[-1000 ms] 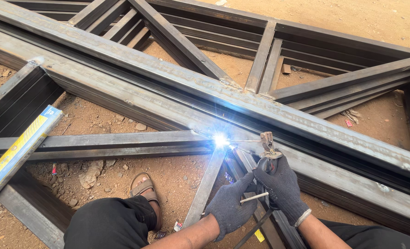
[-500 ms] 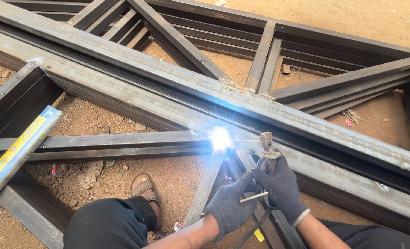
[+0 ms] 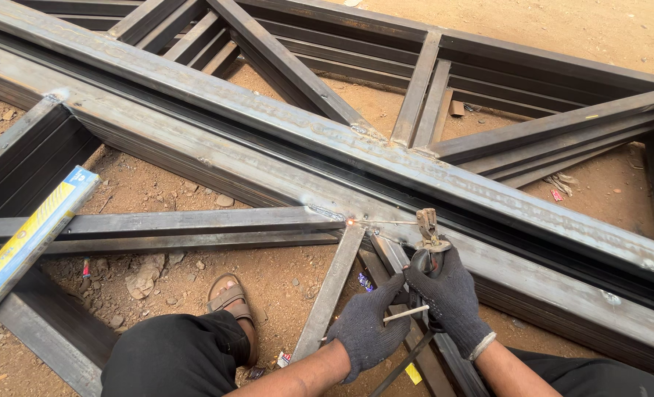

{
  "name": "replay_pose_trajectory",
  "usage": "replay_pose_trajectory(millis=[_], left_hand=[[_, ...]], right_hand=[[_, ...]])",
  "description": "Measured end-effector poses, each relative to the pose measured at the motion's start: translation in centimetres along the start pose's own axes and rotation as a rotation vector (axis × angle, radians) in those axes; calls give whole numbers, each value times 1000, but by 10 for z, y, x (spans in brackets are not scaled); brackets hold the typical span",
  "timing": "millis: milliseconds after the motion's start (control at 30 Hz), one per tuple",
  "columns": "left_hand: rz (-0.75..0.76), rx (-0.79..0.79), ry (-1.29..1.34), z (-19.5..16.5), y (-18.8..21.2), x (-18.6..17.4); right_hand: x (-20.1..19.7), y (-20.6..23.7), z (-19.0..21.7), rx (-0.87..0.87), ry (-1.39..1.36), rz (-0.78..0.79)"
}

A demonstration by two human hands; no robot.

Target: The person welds the joints of a large rectangular metal frame using a handheld welding electrode holder, applying sparks to multiple connection points along the steel beams.

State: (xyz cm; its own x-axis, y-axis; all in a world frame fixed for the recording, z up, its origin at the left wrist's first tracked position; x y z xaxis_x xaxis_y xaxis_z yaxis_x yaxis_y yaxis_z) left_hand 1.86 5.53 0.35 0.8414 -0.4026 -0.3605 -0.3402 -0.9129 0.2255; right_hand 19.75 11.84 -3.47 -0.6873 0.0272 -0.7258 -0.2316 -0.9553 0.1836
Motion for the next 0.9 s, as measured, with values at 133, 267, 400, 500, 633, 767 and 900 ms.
replay_pose_trajectory(millis=[133,267,400,500,633,767,900], left_hand=[[-33,75,16,-5,1,-3],[-18,60,3,-5,1,-3],[17,6,10,-3,1,-1],[-22,28,-8,-3,2,-3],[-97,160,43,-9,3,-7],[-86,122,38,-7,3,-6],[-85,143,43,-8,1,-6]], right_hand=[[1,-1,-1,-12,-3,11],[3,-2,-1,10,5,28],[3,-2,-2,-12,14,24],[1,-2,-2,-31,19,1],[1,-2,-2,-4,50,22],[-6,5,9,-66,-2,-80],[-11,6,17,-79,-15,-115]])
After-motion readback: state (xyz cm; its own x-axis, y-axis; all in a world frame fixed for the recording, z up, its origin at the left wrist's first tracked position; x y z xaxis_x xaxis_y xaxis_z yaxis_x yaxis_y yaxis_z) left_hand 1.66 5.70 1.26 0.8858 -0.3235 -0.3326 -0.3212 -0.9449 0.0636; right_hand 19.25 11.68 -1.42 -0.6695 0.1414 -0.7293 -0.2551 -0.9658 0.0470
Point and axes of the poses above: each hand's wrist, its own y-axis away from the middle knuckle, its own x-axis out of the palm, z = x × y, the point moved 6 cm from there along -y, towards the middle knuckle, and after that the axes turned 4 degrees about -z, right-handed, at the moved point
